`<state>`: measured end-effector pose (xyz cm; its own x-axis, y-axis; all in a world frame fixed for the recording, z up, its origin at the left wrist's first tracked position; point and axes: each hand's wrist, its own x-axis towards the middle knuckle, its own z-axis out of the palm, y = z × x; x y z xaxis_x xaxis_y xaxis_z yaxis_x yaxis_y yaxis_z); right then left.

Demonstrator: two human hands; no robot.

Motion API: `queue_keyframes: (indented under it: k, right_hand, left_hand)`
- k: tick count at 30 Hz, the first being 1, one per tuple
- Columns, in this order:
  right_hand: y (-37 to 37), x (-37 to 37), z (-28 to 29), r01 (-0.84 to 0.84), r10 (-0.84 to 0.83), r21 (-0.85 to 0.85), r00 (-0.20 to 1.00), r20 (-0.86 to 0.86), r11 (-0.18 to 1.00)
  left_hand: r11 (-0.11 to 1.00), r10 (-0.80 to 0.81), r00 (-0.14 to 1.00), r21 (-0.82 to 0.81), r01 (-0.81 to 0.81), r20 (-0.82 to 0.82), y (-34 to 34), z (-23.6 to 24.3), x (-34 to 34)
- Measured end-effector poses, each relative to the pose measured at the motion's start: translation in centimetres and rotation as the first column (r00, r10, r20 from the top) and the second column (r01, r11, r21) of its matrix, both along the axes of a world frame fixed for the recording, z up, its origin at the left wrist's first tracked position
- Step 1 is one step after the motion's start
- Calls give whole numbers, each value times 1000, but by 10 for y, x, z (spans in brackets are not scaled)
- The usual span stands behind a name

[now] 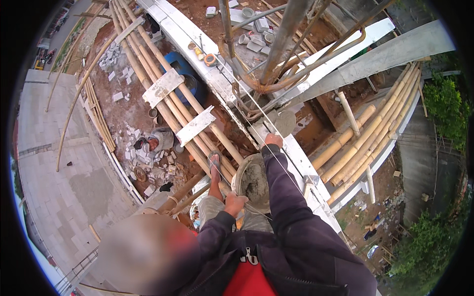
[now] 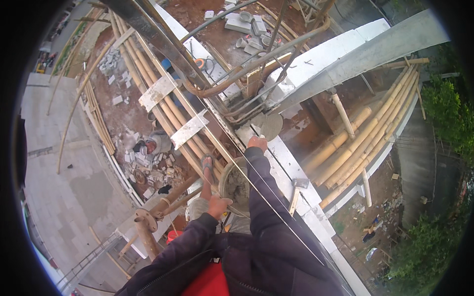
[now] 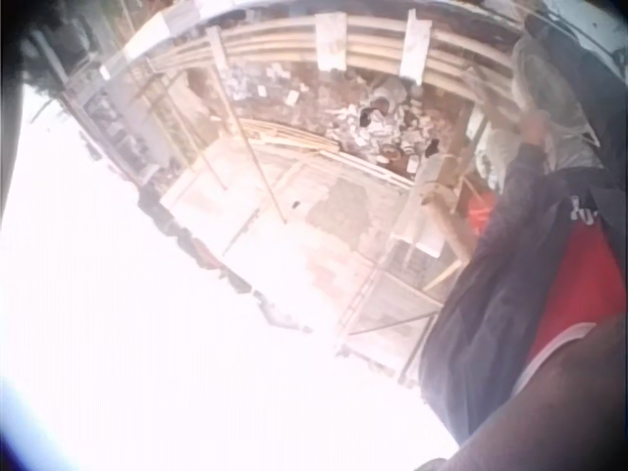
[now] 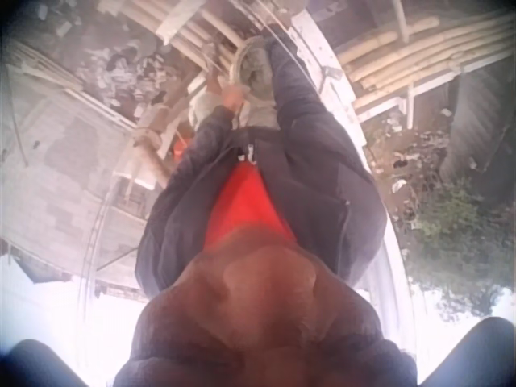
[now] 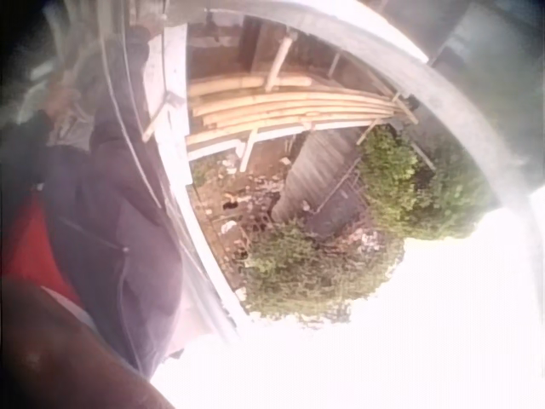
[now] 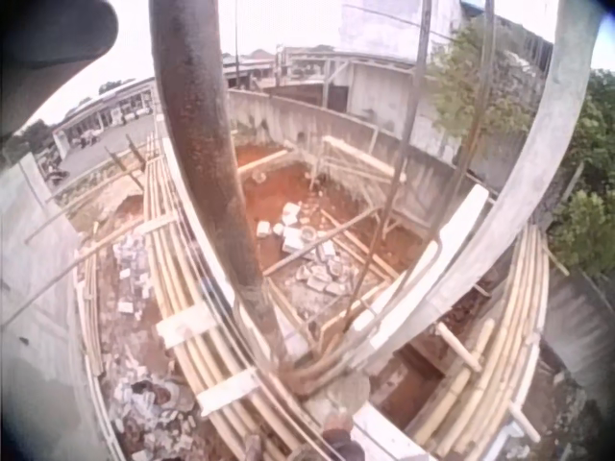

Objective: The person stands on bamboo scaffolding and uses a trowel to scoop cement from a pan, then applies it to a concrete wall. The person repeatedly scoops and spreads cement along the wall surface.

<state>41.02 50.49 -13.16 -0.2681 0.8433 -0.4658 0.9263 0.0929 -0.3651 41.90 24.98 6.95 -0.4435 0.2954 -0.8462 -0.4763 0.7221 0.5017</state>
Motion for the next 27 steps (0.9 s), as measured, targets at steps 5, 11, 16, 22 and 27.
queue_keyframes:
  k: [5, 11, 16, 22, 27]
  right_hand:
    - [22, 22, 46, -382, 338, -377, 924, -181, 844]
    - [8, 98, 203, -147, 133, -111, 983, -129, 983]
    - [-14, 145, 305, -472, 540, -277, 795, 278, 837]
    - [-41, 146, 217, -663, 667, -90, 722, 187, 743]
    - [-31, 150, 214, -612, 652, -291, 756, 59, 735]
  left_hand:
    - [976, 113, 992, 180, -122, 62, 5, -11, 8]
    - [993, 62, 992, 97, -73, 114, 26, -9, -4]
    - [993, -52, 994, 104, 63, -100, 24, -22, -4]
    - [868, -477, 879, 156, 471, 2, 64, 70, -44]
    - [855, -494, 861, 247, 456, 120, 31, 14, -46]
